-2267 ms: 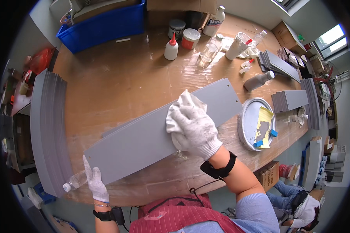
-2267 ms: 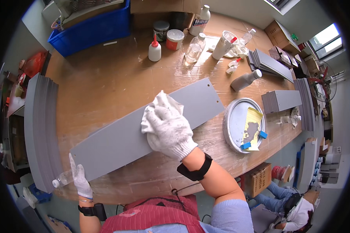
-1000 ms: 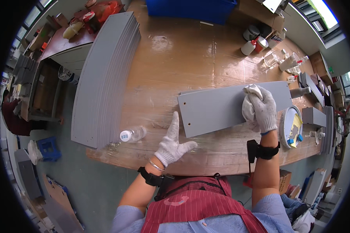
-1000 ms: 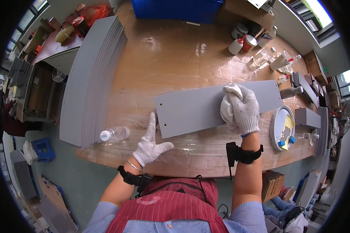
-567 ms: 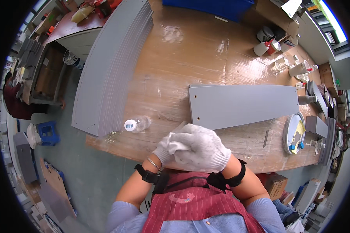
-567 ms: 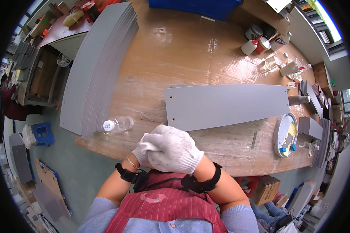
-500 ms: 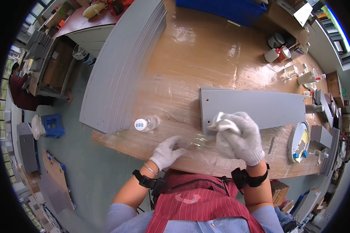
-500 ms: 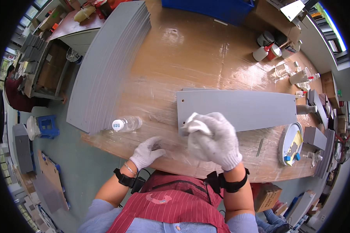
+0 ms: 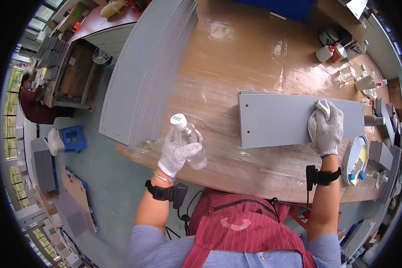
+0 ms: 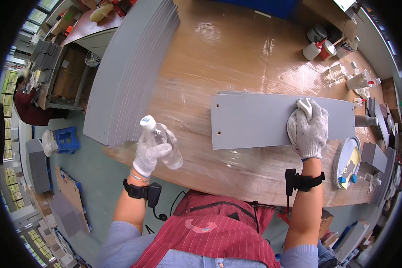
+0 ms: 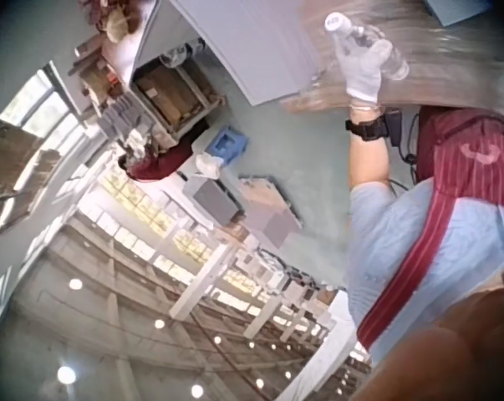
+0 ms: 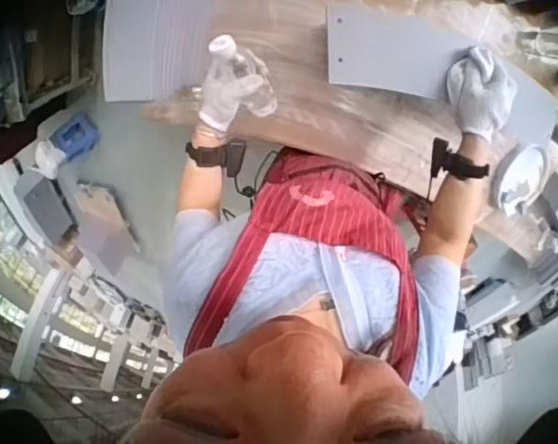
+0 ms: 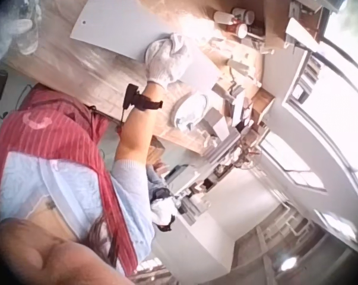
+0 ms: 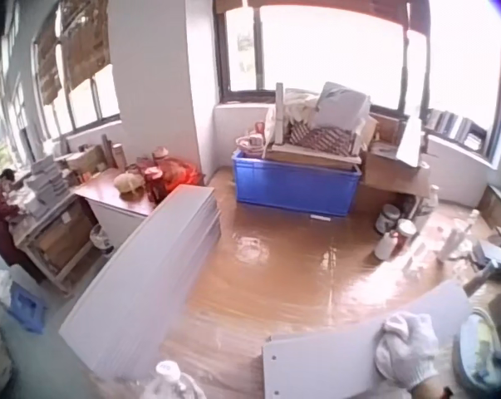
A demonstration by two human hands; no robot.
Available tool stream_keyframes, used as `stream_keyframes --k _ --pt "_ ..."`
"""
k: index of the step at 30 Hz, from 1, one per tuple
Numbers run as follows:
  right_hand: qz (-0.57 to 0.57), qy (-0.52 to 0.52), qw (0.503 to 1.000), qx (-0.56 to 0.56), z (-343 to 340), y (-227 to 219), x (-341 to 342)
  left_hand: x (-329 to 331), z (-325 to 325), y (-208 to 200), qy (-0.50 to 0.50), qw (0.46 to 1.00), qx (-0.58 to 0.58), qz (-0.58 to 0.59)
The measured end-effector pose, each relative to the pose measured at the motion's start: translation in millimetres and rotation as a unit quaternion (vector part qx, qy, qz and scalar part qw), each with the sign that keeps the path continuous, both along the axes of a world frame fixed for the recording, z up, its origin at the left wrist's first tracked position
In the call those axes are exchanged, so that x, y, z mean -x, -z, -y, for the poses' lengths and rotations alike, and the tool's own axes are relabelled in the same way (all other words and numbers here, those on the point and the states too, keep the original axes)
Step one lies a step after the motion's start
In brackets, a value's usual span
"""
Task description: The person wipes the surface of a grey rectangular panel with a white cloth, then uses a blue sanding block to smooth the edges. They repeat this process on multiple panels, stacking the finished ones on the table.
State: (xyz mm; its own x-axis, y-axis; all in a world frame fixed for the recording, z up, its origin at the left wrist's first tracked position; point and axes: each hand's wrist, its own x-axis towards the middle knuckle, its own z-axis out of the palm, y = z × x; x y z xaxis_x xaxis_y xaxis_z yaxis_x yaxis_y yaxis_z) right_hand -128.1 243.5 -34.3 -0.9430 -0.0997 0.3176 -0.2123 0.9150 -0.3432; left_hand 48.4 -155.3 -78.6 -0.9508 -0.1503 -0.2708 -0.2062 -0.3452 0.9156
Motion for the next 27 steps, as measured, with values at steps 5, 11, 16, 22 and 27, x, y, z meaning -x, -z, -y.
stream_keyframes --k 5,11,16,22,27 --pt "-0.014 -0.002 1.000 0.008 -2 4 -1 -9 -46 -61 0.211 0.916 -0.289 0.182" --pt "-0.019 -0.006 0.999 0.035 3 -1 -3 0 -89 -58 0.163 0.799 -0.524 0.244" --pt "-0.028 -0.012 0.999 0.041 1 1 -3 7 -110 -57 0.107 0.777 -0.573 0.236" --pt "-0.024 -0.024 0.998 0.049 2 -1 -2 -1 -105 -56 0.117 0.837 -0.492 0.209" --pt "-0.016 0.007 0.998 0.055 6 1 -4 13 -51 -49 -0.078 0.987 -0.138 0.013"
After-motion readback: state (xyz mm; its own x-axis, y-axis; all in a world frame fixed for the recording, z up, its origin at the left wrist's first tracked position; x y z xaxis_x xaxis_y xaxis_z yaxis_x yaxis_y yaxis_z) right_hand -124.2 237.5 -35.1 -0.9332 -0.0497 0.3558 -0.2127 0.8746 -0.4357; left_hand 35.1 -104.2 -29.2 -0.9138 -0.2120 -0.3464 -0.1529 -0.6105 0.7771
